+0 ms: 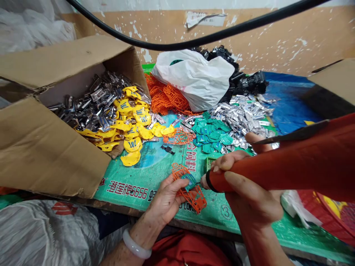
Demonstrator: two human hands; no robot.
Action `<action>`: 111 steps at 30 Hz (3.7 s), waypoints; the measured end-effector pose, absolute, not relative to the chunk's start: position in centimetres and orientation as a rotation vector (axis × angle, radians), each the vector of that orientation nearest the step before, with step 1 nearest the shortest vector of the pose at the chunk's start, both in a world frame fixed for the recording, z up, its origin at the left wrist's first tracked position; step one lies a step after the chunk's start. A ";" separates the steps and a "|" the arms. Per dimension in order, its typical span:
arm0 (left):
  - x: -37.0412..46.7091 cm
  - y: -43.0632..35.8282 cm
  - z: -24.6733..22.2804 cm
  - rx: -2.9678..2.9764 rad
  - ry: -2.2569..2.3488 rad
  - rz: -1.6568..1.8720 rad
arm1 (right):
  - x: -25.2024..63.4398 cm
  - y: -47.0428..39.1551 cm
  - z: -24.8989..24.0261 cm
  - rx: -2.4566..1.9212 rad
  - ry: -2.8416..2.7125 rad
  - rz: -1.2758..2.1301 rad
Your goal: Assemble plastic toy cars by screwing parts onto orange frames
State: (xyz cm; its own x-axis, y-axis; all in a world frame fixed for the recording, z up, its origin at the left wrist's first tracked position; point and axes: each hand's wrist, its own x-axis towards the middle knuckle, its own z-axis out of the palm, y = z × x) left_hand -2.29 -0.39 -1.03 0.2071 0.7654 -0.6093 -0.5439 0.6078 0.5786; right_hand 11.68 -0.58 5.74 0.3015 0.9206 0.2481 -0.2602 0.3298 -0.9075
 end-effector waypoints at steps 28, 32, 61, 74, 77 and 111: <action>-2.6 -0.1 0.2 0.384 0.927 0.914 | 16.3 1.9 7.2 -0.977 -0.876 0.556; -2.2 -0.2 -0.1 0.386 0.950 0.894 | 18.5 3.2 5.4 -1.096 -0.891 0.480; -2.5 -0.6 -0.5 0.444 1.045 0.858 | 18.1 4.2 3.4 -1.137 -0.889 0.487; -2.4 -0.9 -1.3 0.505 0.985 0.855 | 17.7 4.1 3.7 -1.202 -0.874 0.448; -2.3 -0.9 -1.4 0.521 0.961 0.858 | 17.6 4.1 3.8 -1.202 -0.870 0.455; -1.9 -0.9 -1.6 0.442 0.758 0.881 | 12.6 -1.6 7.2 -0.685 -0.892 1.096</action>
